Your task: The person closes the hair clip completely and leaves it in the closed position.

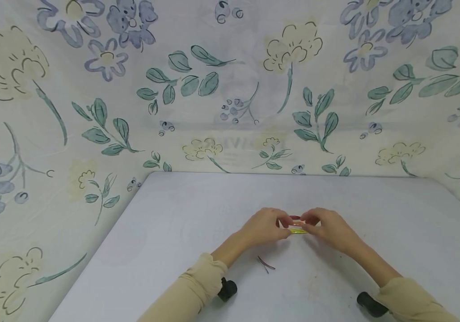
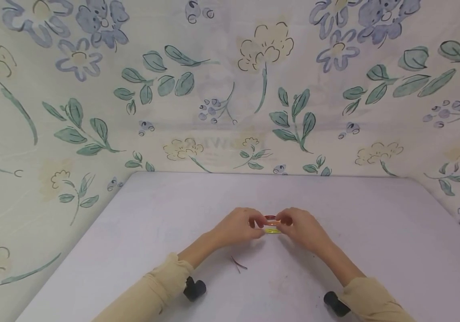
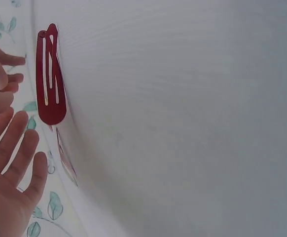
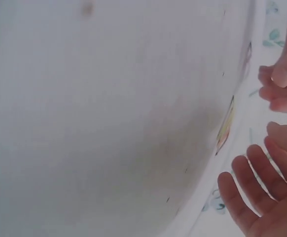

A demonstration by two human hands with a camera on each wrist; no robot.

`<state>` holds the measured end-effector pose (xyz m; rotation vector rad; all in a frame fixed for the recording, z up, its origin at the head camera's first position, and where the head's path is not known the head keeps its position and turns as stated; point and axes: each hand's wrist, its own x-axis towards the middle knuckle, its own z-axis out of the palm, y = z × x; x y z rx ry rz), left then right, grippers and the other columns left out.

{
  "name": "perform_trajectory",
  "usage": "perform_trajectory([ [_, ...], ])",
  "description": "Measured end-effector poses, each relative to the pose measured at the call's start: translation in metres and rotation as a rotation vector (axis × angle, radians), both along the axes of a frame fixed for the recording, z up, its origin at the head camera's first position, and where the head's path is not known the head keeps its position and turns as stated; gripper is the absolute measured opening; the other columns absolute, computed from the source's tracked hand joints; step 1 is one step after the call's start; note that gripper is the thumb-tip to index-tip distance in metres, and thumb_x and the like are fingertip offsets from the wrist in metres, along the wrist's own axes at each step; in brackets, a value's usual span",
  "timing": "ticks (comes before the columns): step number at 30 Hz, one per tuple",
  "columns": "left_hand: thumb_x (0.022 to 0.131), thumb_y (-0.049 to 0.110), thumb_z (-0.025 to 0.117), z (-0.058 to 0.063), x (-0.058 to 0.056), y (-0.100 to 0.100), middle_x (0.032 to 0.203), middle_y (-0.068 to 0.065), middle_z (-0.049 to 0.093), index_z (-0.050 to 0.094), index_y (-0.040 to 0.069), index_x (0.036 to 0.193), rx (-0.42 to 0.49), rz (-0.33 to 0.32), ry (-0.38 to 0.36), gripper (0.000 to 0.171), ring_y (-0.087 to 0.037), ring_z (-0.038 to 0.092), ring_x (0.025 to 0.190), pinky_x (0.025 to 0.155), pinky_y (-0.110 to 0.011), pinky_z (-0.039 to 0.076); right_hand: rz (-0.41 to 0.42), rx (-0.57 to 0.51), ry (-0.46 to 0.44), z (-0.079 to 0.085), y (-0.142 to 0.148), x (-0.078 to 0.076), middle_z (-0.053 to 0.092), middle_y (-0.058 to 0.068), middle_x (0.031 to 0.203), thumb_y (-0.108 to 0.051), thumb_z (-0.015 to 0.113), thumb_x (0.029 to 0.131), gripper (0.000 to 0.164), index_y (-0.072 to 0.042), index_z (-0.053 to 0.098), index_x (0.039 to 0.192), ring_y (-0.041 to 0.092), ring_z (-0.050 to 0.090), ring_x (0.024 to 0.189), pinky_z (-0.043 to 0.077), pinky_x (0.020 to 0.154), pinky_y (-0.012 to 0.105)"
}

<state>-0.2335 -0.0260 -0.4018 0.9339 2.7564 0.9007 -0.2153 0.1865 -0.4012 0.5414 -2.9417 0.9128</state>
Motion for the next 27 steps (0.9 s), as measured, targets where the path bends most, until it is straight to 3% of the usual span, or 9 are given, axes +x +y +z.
perform_trajectory([
  [14,0.086,0.017,0.071,0.004,0.013,-0.03,0.1,0.001,0.072,0.073,0.01,0.109,0.089,-0.021,-0.032,0.023,-0.012,0.06,0.087,0.072,-0.019,0.047,0.016,-0.13,0.039,0.0,-0.014,0.022,0.068,-0.003,0.09,-0.011,0.075,0.086,0.019,-0.007,0.072,0.104,0.014,0.061,0.085,0.05,0.072,0.027],
  [27,0.086,0.017,0.071,0.008,0.025,-0.049,0.105,0.003,0.071,0.073,0.012,0.11,0.093,-0.009,-0.062,0.025,-0.013,0.059,0.092,0.074,-0.022,0.047,0.024,-0.213,-0.069,-0.002,-0.026,0.037,0.069,-0.004,0.092,-0.014,0.075,0.086,0.02,-0.009,0.071,0.105,0.013,0.062,0.086,0.051,0.072,0.024],
])
